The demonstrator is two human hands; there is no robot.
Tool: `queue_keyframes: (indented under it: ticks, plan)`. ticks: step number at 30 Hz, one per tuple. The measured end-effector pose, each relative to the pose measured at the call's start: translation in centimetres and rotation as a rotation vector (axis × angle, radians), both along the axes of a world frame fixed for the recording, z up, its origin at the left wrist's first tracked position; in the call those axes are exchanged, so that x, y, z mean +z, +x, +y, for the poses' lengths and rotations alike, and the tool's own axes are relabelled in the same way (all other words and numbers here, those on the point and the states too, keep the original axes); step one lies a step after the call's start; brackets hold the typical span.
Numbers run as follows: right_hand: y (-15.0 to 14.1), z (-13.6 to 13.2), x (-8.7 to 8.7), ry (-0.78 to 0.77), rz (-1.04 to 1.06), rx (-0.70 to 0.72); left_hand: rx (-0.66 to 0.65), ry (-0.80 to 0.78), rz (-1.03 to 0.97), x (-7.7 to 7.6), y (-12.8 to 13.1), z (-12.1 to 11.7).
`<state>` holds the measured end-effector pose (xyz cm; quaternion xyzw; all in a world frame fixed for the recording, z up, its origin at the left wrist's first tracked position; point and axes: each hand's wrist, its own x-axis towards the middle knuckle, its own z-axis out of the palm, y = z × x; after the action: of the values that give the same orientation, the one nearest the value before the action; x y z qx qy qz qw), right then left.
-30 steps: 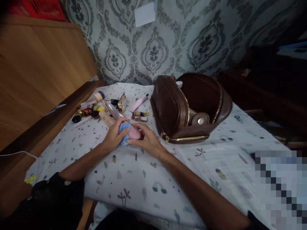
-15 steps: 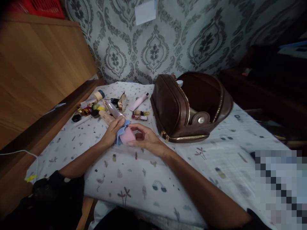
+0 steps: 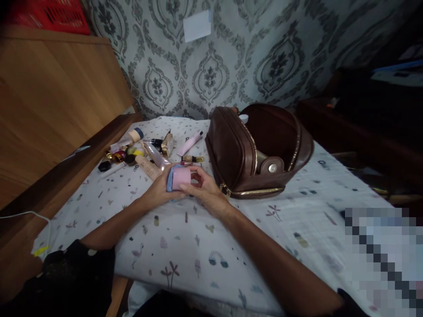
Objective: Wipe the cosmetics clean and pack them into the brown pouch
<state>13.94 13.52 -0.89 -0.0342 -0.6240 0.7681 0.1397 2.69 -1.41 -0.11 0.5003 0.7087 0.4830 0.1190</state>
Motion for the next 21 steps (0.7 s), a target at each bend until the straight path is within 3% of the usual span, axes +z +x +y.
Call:
queue_keyframes:
  ticks: [6, 14, 18, 21]
  plan:
    - [-0.13, 0.14, -0.26, 0.074, -0.038, -0.014, 0.101, -0.153, 0.012, 0.36, 0.33, 0.04]
    - [-0.13, 0.02, 0.12, 0.147, 0.063, -0.094, 0.073, -0.134, -0.127, 0.68, 0.33, 0.15]
    - [-0.2, 0.14, -0.35, 0.27, 0.096, -0.182, 0.108, -0.173, -0.057, 0.58, 0.41, 0.12]
    - [-0.14, 0.26, -0.74, 0.455, 0.145, -0.224, 0.164, -0.196, 0.089, 0.44, 0.56, 0.08]
